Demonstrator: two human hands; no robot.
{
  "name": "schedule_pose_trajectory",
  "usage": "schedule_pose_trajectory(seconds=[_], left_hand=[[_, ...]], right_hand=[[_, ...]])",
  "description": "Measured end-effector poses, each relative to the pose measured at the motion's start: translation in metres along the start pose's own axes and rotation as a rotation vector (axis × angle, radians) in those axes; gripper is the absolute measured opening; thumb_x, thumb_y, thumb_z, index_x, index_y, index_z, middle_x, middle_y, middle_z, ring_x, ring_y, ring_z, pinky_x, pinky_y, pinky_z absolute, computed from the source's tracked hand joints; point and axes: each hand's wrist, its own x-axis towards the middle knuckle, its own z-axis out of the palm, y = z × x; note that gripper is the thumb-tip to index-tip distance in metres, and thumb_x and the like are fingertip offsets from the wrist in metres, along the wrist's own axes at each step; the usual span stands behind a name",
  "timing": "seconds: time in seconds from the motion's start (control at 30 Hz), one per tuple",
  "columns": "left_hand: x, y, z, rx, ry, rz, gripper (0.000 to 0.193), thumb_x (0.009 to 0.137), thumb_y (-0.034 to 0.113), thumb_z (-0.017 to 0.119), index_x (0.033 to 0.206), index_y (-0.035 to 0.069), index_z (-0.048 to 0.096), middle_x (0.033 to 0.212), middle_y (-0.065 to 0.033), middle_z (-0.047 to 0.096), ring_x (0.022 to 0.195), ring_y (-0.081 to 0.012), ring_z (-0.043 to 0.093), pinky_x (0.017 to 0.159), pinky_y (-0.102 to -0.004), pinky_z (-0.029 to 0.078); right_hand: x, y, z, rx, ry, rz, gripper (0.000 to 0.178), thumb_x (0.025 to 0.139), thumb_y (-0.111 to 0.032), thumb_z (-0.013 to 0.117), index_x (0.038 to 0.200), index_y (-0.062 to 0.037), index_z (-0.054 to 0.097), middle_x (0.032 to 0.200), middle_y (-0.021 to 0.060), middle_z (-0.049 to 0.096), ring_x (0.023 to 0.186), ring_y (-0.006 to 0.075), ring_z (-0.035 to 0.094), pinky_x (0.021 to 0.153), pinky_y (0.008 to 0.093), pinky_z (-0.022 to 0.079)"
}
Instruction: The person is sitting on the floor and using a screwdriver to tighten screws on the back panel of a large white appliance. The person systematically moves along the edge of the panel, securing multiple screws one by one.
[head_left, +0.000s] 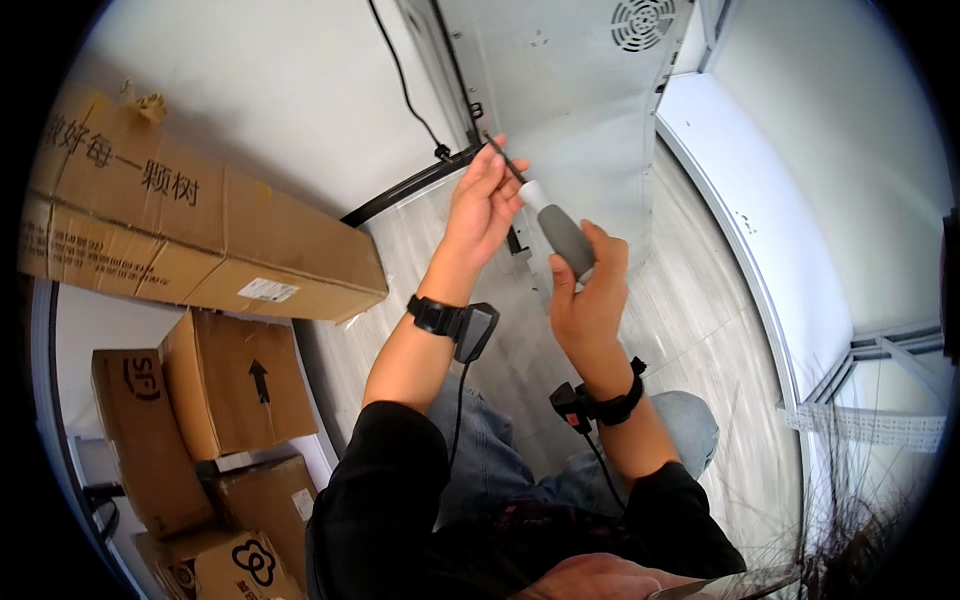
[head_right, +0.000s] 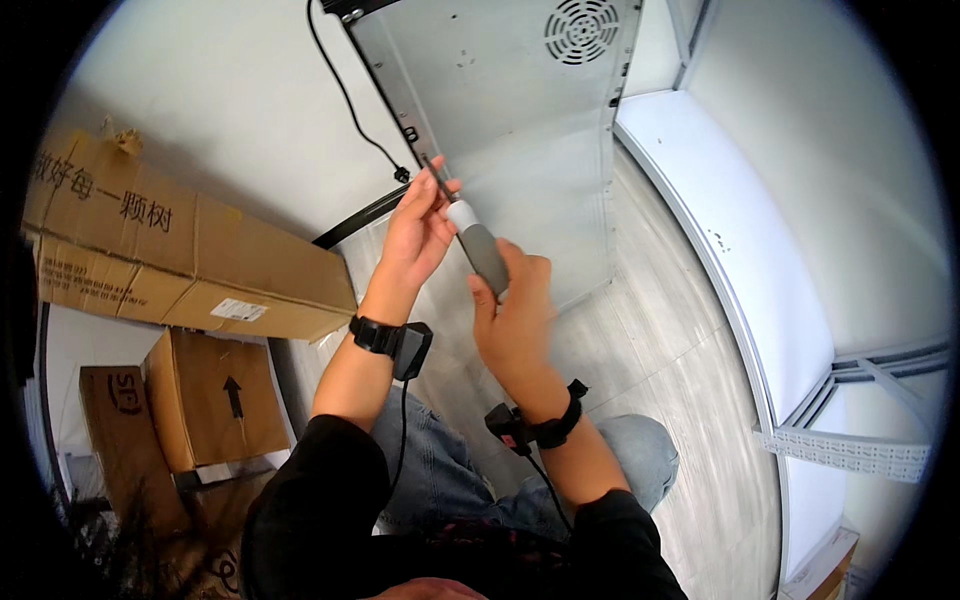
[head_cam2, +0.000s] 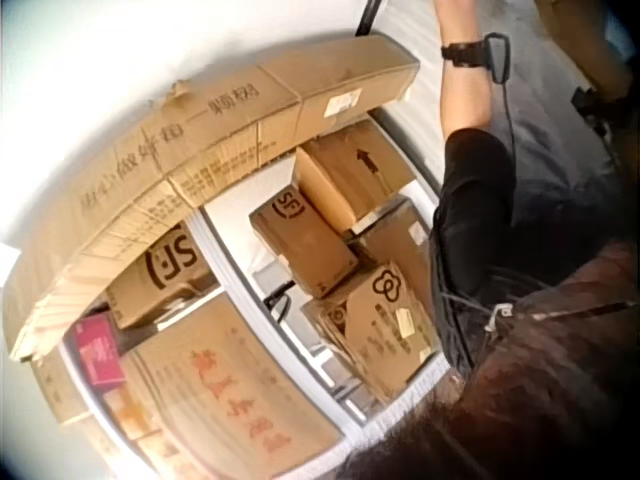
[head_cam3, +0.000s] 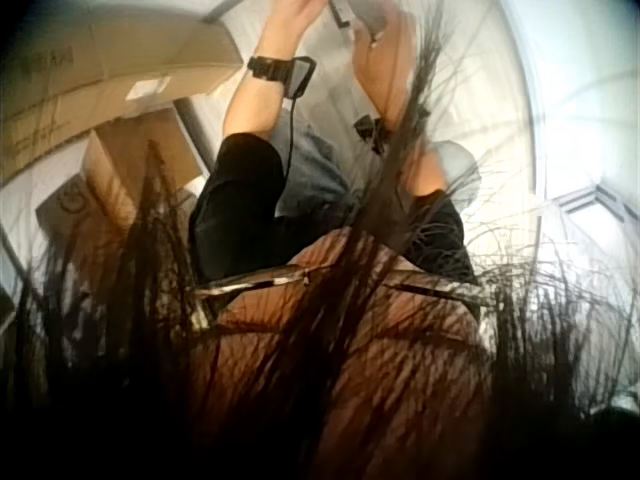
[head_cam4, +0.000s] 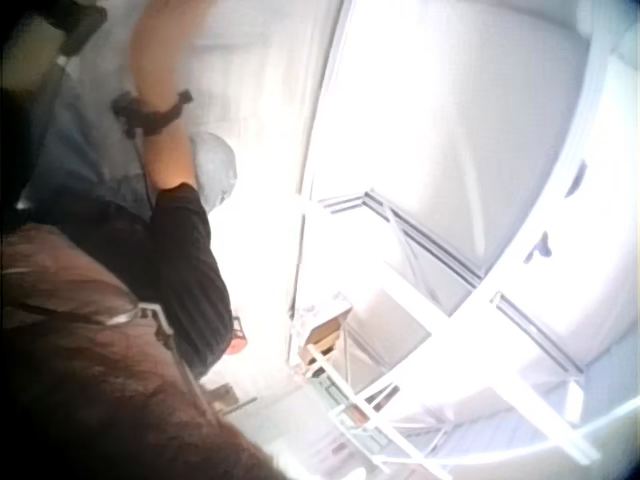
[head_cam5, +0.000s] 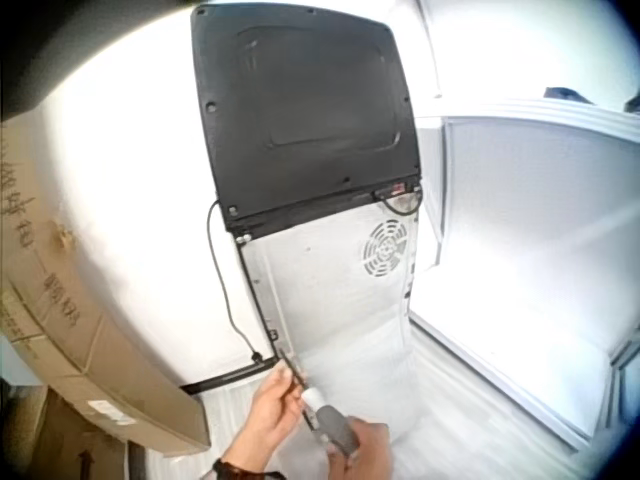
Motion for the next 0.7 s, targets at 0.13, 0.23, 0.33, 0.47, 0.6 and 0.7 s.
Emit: schedule_pose_trajectory(seconds=[0.13, 0.23, 0.33, 0.47, 0.6, 0.7], left_hand=[[0.002, 0.005, -0.002, 0.032, 0.035, -0.021, 0.031, 0.094, 0.019, 0.048, 0.122, 0.006, 0.045, 0.096, -0.0075, 0.061, 0.081, -0.0143, 0.057, 0.066, -0.0256, 0.047], [0.003, 0.005, 0.002, 0.043, 0.068, -0.013, 0.026, 0.093, 0.018, 0.050, 0.115, 0.003, 0.048, 0.091, -0.0073, 0.061, 0.078, -0.0138, 0.056, 0.064, -0.0237, 0.047], [0.003, 0.009, -0.002, 0.059, 0.080, -0.038, 0.024, 0.092, 0.016, 0.051, 0.112, 0.003, 0.049, 0.088, -0.0063, 0.061, 0.073, -0.0124, 0.056, 0.061, -0.0220, 0.046], [0.001, 0.011, 0.004, 0.053, 0.014, -0.059, 0.025, 0.094, 0.019, 0.048, 0.113, 0.002, 0.049, 0.091, -0.0071, 0.062, 0.073, -0.0112, 0.056, 0.065, -0.0246, 0.047], [0.001, 0.011, 0.006, 0.074, 0.010, -0.035, 0.026, 0.093, 0.019, 0.048, 0.112, 0.002, 0.050, 0.093, -0.0082, 0.063, 0.072, -0.0109, 0.055, 0.067, -0.0263, 0.046], [0.005, 0.010, -0.001, 0.083, 0.041, -0.028, 0.026, 0.092, 0.020, 0.050, 0.112, 0.002, 0.051, 0.091, -0.0077, 0.063, 0.071, -0.0090, 0.054, 0.064, -0.0247, 0.044]], right_hand=[[0.003, -0.003, 0.006, -0.098, 0.113, -0.160, 0.044, 0.081, -0.006, 0.061, 0.120, 0.0020, 0.044, 0.106, 0.0183, 0.047, 0.092, 0.0319, 0.051, 0.073, 0.0372, 0.045], [-0.002, -0.003, 0.011, -0.106, 0.165, -0.249, 0.045, 0.082, -0.005, 0.060, 0.122, 0.0023, 0.042, 0.105, 0.0187, 0.048, 0.092, 0.0315, 0.052, 0.075, 0.0374, 0.044], [-0.009, 0.001, 0.014, -0.078, 0.105, -0.170, 0.044, 0.084, -0.007, 0.059, 0.123, 0.0024, 0.041, 0.106, 0.0189, 0.048, 0.092, 0.0317, 0.052, 0.077, 0.0381, 0.043], [-0.011, 0.003, 0.012, -0.053, 0.060, 0.052, 0.042, 0.087, -0.014, 0.057, 0.122, 0.0027, 0.041, 0.108, 0.0186, 0.047, 0.093, 0.0317, 0.051, 0.079, 0.0382, 0.042], [-0.006, 0.006, 0.011, -0.055, 0.094, -0.173, 0.052, 0.082, -0.008, 0.059, 0.127, 0.0025, 0.035, 0.116, 0.0198, 0.042, 0.104, 0.0315, 0.044, 0.086, 0.0393, 0.038], [-0.011, 0.009, 0.015, -0.028, 0.043, -0.167, 0.056, 0.079, -0.004, 0.060, 0.127, 0.0029, 0.032, 0.120, 0.0224, 0.039, 0.104, 0.0325, 0.044, 0.086, 0.0403, 0.038]])
